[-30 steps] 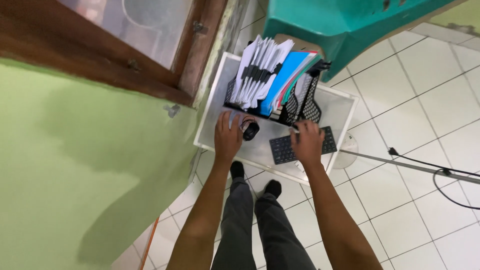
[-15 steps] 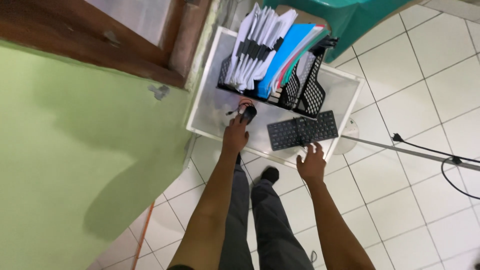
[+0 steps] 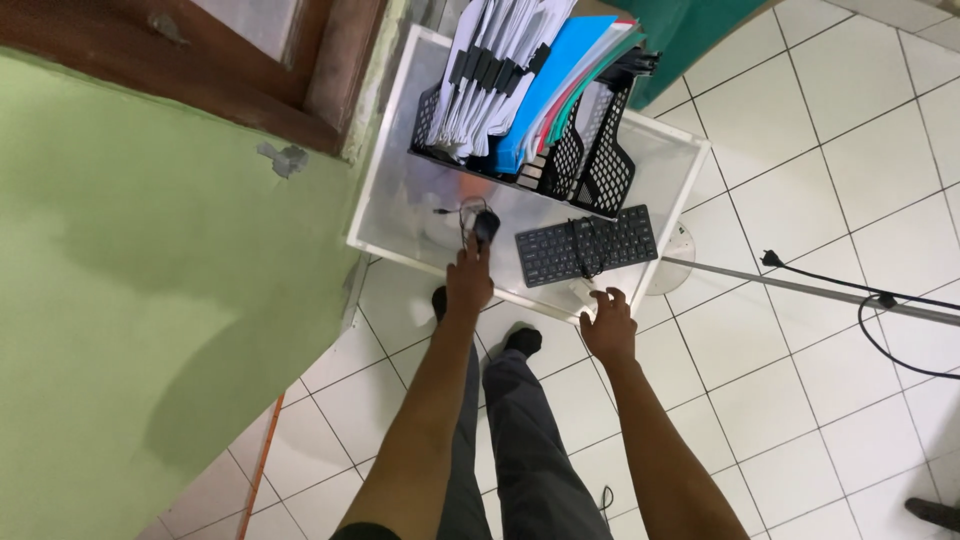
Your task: Clear a desk by mopping the floor around it and moving the computer peripherals and documents to a nearby shelf.
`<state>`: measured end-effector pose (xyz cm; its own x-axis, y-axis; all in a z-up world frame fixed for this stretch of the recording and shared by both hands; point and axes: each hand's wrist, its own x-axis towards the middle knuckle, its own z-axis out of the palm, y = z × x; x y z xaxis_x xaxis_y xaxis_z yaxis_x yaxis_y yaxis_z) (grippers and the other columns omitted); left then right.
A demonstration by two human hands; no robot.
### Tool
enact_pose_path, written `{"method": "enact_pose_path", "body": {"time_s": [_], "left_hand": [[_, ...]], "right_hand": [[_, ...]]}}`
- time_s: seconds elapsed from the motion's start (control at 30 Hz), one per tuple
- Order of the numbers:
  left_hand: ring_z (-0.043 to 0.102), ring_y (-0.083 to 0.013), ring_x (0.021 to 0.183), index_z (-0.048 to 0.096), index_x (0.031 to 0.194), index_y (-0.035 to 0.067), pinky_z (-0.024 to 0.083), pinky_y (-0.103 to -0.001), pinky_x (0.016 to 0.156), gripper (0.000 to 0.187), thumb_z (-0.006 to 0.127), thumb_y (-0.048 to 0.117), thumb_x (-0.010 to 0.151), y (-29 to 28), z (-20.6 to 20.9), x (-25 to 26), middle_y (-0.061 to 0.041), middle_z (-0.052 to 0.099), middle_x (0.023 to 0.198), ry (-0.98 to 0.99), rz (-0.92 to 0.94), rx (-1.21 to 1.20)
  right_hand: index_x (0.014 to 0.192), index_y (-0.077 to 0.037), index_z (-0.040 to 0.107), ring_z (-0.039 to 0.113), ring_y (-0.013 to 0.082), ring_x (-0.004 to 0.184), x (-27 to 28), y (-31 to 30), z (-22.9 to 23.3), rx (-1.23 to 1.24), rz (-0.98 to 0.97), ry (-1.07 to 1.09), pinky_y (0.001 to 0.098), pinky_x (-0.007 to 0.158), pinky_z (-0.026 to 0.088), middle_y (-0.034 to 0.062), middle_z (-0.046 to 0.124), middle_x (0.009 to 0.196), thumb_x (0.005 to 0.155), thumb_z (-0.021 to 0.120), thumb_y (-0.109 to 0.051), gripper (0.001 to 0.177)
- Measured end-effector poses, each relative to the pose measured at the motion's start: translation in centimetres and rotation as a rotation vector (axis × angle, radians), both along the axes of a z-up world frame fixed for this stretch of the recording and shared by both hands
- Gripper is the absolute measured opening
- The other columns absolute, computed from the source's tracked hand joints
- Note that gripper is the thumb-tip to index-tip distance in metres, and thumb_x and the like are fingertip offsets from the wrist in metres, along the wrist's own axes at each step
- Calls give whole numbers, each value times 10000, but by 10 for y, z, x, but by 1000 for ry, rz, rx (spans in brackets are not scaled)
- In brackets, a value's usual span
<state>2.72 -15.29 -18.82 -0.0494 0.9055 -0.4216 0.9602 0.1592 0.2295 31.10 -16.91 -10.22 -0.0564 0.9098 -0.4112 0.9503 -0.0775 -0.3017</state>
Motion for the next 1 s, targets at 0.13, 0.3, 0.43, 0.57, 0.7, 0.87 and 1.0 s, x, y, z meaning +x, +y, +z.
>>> {"method": "enact_pose_path", "body": {"time_s": [0.13, 0.3, 0.43, 0.57, 0.7, 0.87, 1.0], "left_hand": [[504, -353, 1297, 360, 1575, 144, 510, -514, 926, 766, 700, 155, 888, -25, 9, 28, -183, 249, 1703, 43, -52, 52], [480, -372, 1310, 403, 1501, 123, 464, -573, 970, 811, 771, 223, 785, -16, 84, 45, -165, 390, 1529, -107, 54, 128], [505, -426, 1317, 435, 1495, 81, 492, -521, 997, 761, 770, 217, 826, -17, 126, 26, -212, 426, 1514, -285, 91, 327], [530, -423, 1277, 506, 1438, 81, 486, -486, 1021, 625, 745, 154, 866, -32, 201, 7, -211, 495, 1452, -417, 168, 375], [611, -368, 1208, 565, 1393, 95, 525, -442, 993, 482, 715, 132, 936, -68, 283, -4, -158, 627, 1330, -496, 200, 460], [686, -281, 1078, 550, 1415, 134, 566, -374, 887, 507, 682, 128, 925, -126, 362, 1, -105, 657, 1254, -589, 335, 430], [676, -286, 1098, 477, 1476, 156, 561, -378, 912, 609, 694, 169, 907, -161, 385, 1, -100, 607, 1324, -590, 332, 327]], "right_hand": [[1335, -145, 580, 555, 331, 1271, -4, -13, 5, -27, -24, -4, 528, 925, 532, 119, 486, 1443, 868, 726, -271, 505], [1335, -128, 577, 531, 361, 1287, -13, -21, 27, 40, -57, 98, 523, 946, 525, 158, 474, 1456, 855, 738, -236, 517], [1329, -113, 579, 499, 377, 1331, -16, -24, 57, 177, -69, 171, 549, 983, 488, 168, 472, 1466, 856, 743, -223, 513], [1350, -99, 560, 453, 380, 1377, -15, -27, 92, 231, -71, 159, 580, 1025, 439, 184, 432, 1511, 850, 746, -238, 552], [1362, -101, 559, 392, 385, 1418, -13, -40, 146, 207, -119, 189, 591, 1079, 381, 199, 396, 1543, 864, 741, -232, 546], [1356, -102, 569, 383, 386, 1431, 1, -78, 209, 330, -136, 216, 588, 1099, 366, 200, 398, 1550, 857, 747, -238, 547], [1354, -98, 579, 394, 397, 1426, 16, -120, 253, 367, -162, 197, 567, 1105, 373, 210, 399, 1547, 840, 755, -228, 558]]}}
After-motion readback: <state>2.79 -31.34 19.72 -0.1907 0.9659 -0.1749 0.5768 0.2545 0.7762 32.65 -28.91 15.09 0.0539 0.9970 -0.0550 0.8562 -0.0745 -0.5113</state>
